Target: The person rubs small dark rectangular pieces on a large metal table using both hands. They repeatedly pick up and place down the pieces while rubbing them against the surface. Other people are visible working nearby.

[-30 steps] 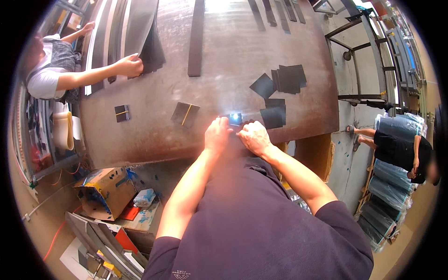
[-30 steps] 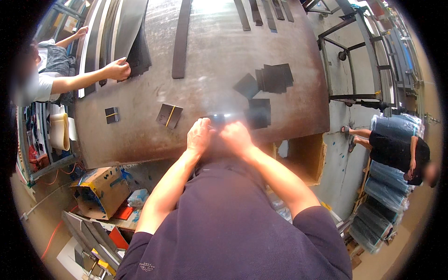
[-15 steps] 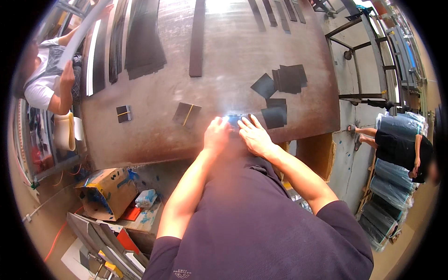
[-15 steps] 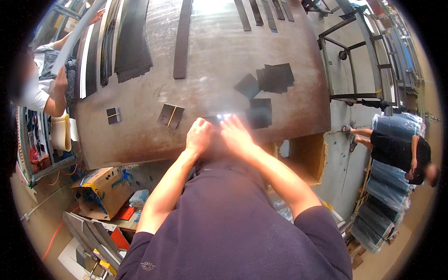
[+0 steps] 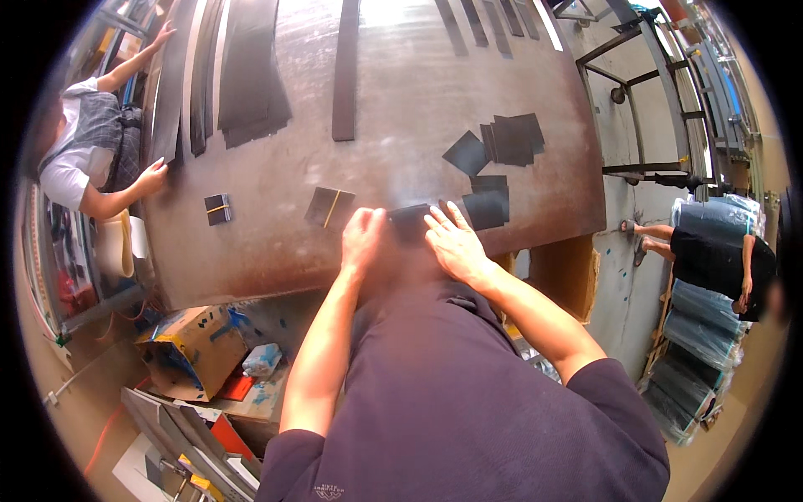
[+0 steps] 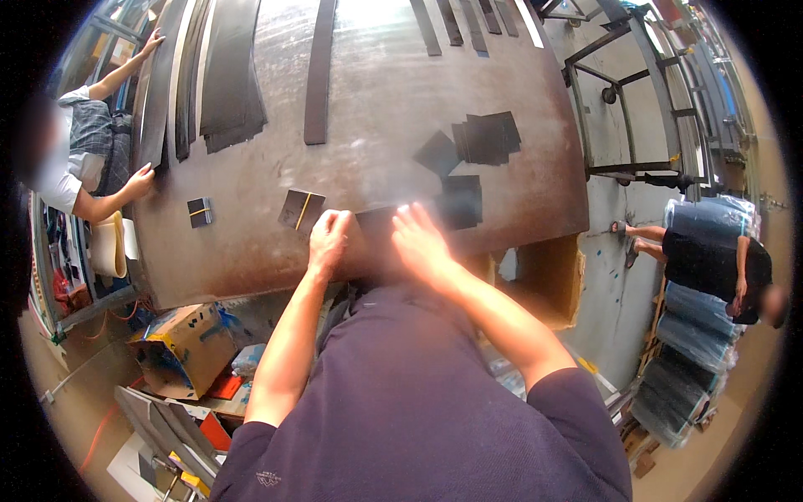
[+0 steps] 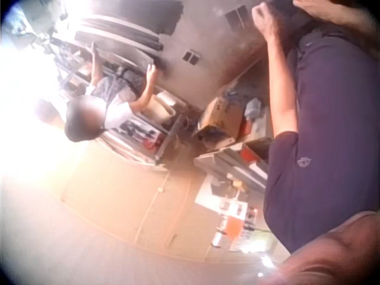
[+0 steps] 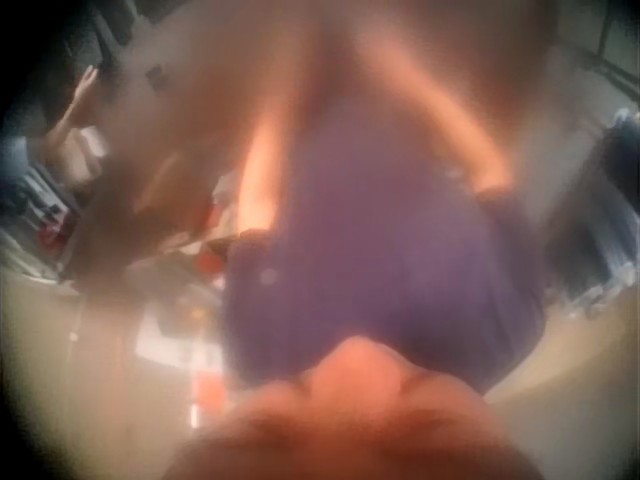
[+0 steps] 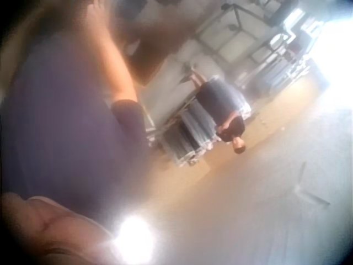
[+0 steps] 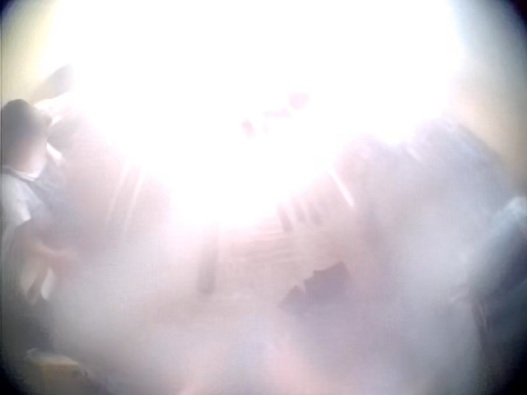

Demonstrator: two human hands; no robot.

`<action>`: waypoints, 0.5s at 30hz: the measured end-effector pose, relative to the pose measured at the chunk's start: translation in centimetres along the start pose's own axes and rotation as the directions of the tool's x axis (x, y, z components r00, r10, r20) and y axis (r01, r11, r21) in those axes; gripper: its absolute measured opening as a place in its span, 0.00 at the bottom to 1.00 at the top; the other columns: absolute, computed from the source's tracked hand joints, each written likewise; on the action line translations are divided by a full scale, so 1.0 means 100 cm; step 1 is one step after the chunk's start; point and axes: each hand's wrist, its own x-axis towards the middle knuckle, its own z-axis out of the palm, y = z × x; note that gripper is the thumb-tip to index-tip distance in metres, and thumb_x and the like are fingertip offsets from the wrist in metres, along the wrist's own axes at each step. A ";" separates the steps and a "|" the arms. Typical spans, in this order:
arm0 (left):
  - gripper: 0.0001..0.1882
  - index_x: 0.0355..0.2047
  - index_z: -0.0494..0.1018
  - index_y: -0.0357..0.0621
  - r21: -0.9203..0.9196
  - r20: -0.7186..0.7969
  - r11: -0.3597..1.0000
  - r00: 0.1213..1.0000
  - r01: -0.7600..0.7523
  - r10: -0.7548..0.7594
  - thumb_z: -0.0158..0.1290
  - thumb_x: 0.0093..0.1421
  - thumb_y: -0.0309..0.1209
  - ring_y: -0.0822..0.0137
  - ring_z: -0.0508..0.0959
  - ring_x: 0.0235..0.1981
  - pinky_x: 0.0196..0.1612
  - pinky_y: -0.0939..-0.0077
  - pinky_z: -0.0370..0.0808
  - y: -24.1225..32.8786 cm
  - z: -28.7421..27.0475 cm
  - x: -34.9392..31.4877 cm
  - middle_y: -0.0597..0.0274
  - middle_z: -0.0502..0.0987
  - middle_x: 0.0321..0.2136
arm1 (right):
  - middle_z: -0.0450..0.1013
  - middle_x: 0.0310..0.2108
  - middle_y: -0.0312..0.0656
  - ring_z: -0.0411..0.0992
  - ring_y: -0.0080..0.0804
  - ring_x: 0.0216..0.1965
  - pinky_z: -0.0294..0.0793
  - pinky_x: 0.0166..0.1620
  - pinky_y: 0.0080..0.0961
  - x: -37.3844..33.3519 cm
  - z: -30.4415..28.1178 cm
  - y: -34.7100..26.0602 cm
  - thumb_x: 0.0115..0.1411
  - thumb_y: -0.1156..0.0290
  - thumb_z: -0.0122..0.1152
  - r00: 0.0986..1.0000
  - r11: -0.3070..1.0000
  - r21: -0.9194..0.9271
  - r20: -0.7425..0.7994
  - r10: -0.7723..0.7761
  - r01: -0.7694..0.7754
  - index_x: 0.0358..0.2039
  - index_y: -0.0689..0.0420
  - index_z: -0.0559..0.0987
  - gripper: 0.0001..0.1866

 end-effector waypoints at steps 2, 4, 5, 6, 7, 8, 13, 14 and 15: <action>0.11 0.40 0.76 0.41 0.238 -0.017 0.954 0.982 -0.181 0.190 0.62 0.70 0.35 0.70 0.79 0.28 0.35 0.70 0.77 0.018 0.016 -0.001 0.63 0.80 0.25 | 0.75 0.66 0.47 0.62 0.42 0.77 0.40 0.82 0.55 -0.004 -0.005 0.005 0.67 0.70 0.54 1.000 0.999 -0.020 0.010 0.030 -0.030 0.46 0.58 0.81 0.12; 0.09 0.41 0.75 0.41 0.247 -0.009 0.936 0.965 -0.253 0.263 0.63 0.67 0.31 0.59 0.83 0.31 0.37 0.62 0.80 0.020 0.029 0.001 0.55 0.81 0.28 | 0.75 0.66 0.47 0.62 0.42 0.77 0.40 0.82 0.56 -0.014 -0.006 0.022 0.66 0.70 0.54 0.997 0.997 -0.027 0.030 0.069 -0.068 0.46 0.57 0.81 0.12; 0.09 0.40 0.75 0.41 0.279 0.005 0.900 0.937 -0.335 0.348 0.63 0.66 0.30 0.56 0.84 0.32 0.38 0.60 0.80 0.012 0.035 0.002 0.54 0.81 0.29 | 0.76 0.66 0.46 0.62 0.42 0.77 0.40 0.82 0.56 -0.017 -0.016 0.029 0.66 0.70 0.54 0.994 0.994 -0.043 0.036 0.105 -0.103 0.46 0.56 0.82 0.12; 0.08 0.40 0.75 0.41 0.310 0.021 0.856 0.904 -0.413 0.428 0.63 0.66 0.29 0.53 0.84 0.33 0.39 0.58 0.80 0.007 0.040 0.002 0.53 0.82 0.30 | 0.75 0.66 0.45 0.61 0.42 0.77 0.39 0.82 0.56 -0.024 -0.012 0.043 0.65 0.72 0.55 0.988 0.990 -0.026 0.069 0.142 -0.140 0.46 0.56 0.81 0.11; 0.08 0.41 0.75 0.44 0.365 0.072 0.791 0.862 -0.491 0.502 0.62 0.64 0.28 0.44 0.83 0.38 0.41 0.52 0.81 0.001 0.044 0.002 0.50 0.80 0.37 | 0.75 0.65 0.44 0.61 0.43 0.77 0.39 0.82 0.57 -0.033 -0.004 0.059 0.65 0.73 0.55 0.986 0.986 -0.062 0.051 0.159 -0.156 0.46 0.56 0.80 0.11; 0.09 0.42 0.75 0.46 0.419 0.156 0.769 0.872 -0.484 0.464 0.63 0.64 0.29 0.45 0.83 0.39 0.41 0.51 0.81 0.002 0.046 0.000 0.51 0.79 0.39 | 0.75 0.65 0.44 0.61 0.44 0.77 0.39 0.81 0.59 -0.042 0.005 0.075 0.64 0.74 0.56 0.983 0.979 -0.096 0.033 0.182 -0.178 0.47 0.55 0.80 0.12; 0.14 0.46 0.75 0.53 0.549 0.312 0.684 0.877 -0.480 0.365 0.66 0.62 0.32 0.48 0.82 0.43 0.41 0.50 0.82 0.001 0.045 -0.015 0.56 0.74 0.46 | 0.77 0.58 0.45 0.66 0.47 0.71 0.46 0.77 0.62 -0.050 0.006 0.116 0.65 0.73 0.60 0.943 0.941 -0.071 0.008 0.332 -0.330 0.45 0.52 0.81 0.09; 0.15 0.47 0.75 0.53 0.544 0.303 0.684 0.874 -0.487 0.381 0.66 0.62 0.32 0.49 0.82 0.43 0.42 0.50 0.82 0.002 0.043 -0.017 0.56 0.74 0.46 | 0.79 0.54 0.44 0.71 0.47 0.67 0.55 0.75 0.58 -0.048 0.002 0.113 0.64 0.71 0.63 0.933 0.933 -0.046 -0.063 0.354 -0.357 0.42 0.51 0.82 0.07; 0.15 0.47 0.75 0.54 0.543 0.305 0.684 0.874 -0.487 0.379 0.66 0.61 0.32 0.49 0.82 0.44 0.42 0.50 0.83 0.003 0.041 -0.018 0.57 0.74 0.46 | 0.80 0.50 0.43 0.74 0.46 0.62 0.60 0.71 0.54 -0.043 0.000 0.109 0.63 0.70 0.65 0.926 0.926 0.077 -0.055 0.373 -0.368 0.40 0.51 0.83 0.05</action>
